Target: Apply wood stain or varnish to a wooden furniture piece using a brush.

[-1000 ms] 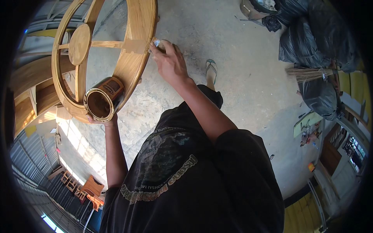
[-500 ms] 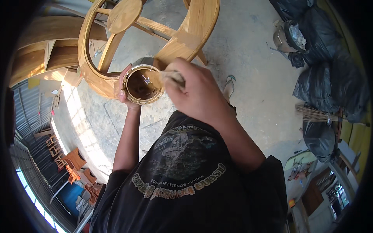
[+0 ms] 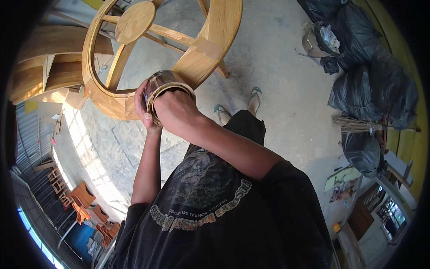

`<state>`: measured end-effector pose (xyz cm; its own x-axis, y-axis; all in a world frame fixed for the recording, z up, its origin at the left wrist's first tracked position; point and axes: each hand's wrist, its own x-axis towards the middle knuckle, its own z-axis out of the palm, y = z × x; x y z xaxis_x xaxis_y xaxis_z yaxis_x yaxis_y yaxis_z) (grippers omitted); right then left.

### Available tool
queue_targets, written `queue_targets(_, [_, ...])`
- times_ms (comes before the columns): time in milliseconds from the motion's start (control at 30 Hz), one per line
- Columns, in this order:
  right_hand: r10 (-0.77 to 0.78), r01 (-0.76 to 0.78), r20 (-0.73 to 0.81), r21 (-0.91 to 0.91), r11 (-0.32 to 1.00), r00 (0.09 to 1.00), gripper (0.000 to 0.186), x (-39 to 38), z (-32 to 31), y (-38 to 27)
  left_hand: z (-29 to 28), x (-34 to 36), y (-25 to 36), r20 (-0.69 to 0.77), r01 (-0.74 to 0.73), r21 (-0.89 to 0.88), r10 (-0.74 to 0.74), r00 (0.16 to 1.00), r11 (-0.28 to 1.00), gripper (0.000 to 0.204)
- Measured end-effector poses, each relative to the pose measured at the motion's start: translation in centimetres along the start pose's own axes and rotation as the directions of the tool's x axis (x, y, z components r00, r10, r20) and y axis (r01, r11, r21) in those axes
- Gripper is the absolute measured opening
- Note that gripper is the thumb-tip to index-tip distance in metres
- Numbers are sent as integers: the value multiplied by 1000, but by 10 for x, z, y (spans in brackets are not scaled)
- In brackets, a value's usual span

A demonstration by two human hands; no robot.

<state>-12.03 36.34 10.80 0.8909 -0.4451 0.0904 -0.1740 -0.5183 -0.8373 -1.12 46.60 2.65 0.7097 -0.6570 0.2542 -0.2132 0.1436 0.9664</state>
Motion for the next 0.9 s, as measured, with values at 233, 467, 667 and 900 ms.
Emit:
queue_targets(233, [9,-6,221,-14,1000,975,13,-14,-31,-2,-14,4,-10,-66,163,-202,-179,982,966,96])
queue_targets(467, [284,-232,164,946,225,945,16,-71,-28,93,-19,12,-40,-246,255,-509,-423,872,822,88])
queue_targets(667, [232,-172,175,984,-35,957,30,-103,-25,157,-32,11,-43,-260,189,-511,-361,896,839,95])
queue_targets(900, [365,-88,-405,560,824,839,32,-92,0,197,-9,19,-26,-243,262,-347,-356,902,901,98])
